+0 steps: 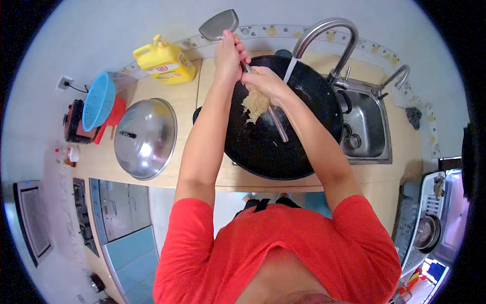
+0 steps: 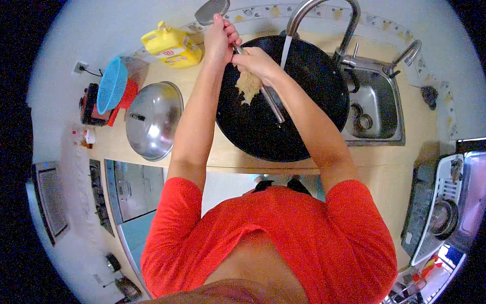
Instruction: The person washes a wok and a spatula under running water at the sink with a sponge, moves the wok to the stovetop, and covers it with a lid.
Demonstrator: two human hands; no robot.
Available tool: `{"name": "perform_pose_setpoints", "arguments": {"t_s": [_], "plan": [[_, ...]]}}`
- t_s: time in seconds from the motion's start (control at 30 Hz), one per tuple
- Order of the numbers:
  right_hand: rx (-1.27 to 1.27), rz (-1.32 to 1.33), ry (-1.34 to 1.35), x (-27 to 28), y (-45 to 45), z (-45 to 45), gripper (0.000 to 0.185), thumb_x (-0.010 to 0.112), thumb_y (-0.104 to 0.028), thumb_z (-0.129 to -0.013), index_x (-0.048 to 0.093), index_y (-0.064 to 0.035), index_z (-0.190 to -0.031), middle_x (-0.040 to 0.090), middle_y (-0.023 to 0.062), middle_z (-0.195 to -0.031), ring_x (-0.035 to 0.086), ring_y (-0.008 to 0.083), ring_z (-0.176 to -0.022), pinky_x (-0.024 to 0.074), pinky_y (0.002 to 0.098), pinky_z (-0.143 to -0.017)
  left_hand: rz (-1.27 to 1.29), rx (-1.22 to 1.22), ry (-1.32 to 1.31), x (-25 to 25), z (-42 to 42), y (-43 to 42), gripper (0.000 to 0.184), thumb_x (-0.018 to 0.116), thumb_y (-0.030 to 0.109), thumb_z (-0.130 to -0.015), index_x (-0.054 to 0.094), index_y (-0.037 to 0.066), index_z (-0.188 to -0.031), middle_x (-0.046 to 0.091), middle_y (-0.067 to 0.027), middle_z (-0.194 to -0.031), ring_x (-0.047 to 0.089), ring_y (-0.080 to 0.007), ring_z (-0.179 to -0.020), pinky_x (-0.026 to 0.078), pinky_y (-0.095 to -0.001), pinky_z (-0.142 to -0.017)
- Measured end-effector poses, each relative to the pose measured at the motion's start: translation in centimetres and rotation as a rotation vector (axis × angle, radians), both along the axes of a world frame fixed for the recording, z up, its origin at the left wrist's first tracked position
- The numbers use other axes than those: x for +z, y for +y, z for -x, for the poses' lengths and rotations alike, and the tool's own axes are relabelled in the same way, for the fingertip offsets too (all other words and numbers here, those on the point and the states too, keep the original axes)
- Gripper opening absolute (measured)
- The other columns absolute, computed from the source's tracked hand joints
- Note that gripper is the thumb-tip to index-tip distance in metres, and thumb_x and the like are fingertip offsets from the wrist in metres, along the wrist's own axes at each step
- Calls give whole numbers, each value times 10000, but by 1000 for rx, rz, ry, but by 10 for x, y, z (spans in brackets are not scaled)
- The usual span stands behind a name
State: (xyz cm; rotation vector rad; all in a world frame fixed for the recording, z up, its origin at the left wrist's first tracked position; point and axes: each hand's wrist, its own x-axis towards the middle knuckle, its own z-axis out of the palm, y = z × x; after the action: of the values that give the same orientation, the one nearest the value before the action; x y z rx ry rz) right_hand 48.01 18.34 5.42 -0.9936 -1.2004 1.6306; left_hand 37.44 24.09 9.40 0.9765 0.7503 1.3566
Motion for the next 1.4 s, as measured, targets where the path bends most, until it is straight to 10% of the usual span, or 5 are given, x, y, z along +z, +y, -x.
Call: {"name": "perform_pose_setpoints", "arguments": {"t_s": [0.5, 0.7, 0.97, 1.03, 1.4], "plan": [[-163, -307, -887, -53, -49, -40, 302, 616, -246, -691, 518, -20, -867, 601, 198, -718, 601, 367, -703, 469, 447, -665, -85, 581, 176, 55, 75, 61, 392, 330, 403, -934, 397, 116, -675, 390, -20, -514, 376, -157, -408, 346, -285, -389], [1, -302, -1138, -127, -52, -146, 629, 728, -346, -626, 423, -3, -1056, 575, 249, -956, 577, 403, -864, 470, 442, -743, 95, 52, 894, 45, 95, 34, 418, 443, 496, -881, 503, 109, -735, 396, 30, -575, 343, -93, -454, 288, -246, -409], [116, -413, -1666, -176, -54, -112, 256, 479, -111, -818, 519, -39, -1061, 463, 178, -1213, 579, 321, -936, 518, 407, -695, 189, -610, 1245, -77, -70, 10, 390, 497, 404, -878, 576, 24, -844, 508, -19, -580, 400, -113, -402, 321, -264, -375], [150, -347, -1665, -187, -43, -97, 414, 657, -92, -668, 519, -60, -1057, 566, 141, -1003, 591, 319, -891, 505, 388, -710, 256, -539, 1055, -86, -94, 7, 376, 472, 366, -895, 593, 29, -781, 544, -20, -559, 413, -105, -368, 328, -257, -356], [-33, -161, -973, -217, -19, -125, 301, 639, -269, -714, 585, -64, -928, 622, 128, -827, 615, 290, -802, 487, 393, -667, 377, -544, 940, -107, -66, -8, 215, 475, 179, -859, 563, -3, -785, 536, -50, -631, 452, -110, -459, 357, -256, -377]]}}
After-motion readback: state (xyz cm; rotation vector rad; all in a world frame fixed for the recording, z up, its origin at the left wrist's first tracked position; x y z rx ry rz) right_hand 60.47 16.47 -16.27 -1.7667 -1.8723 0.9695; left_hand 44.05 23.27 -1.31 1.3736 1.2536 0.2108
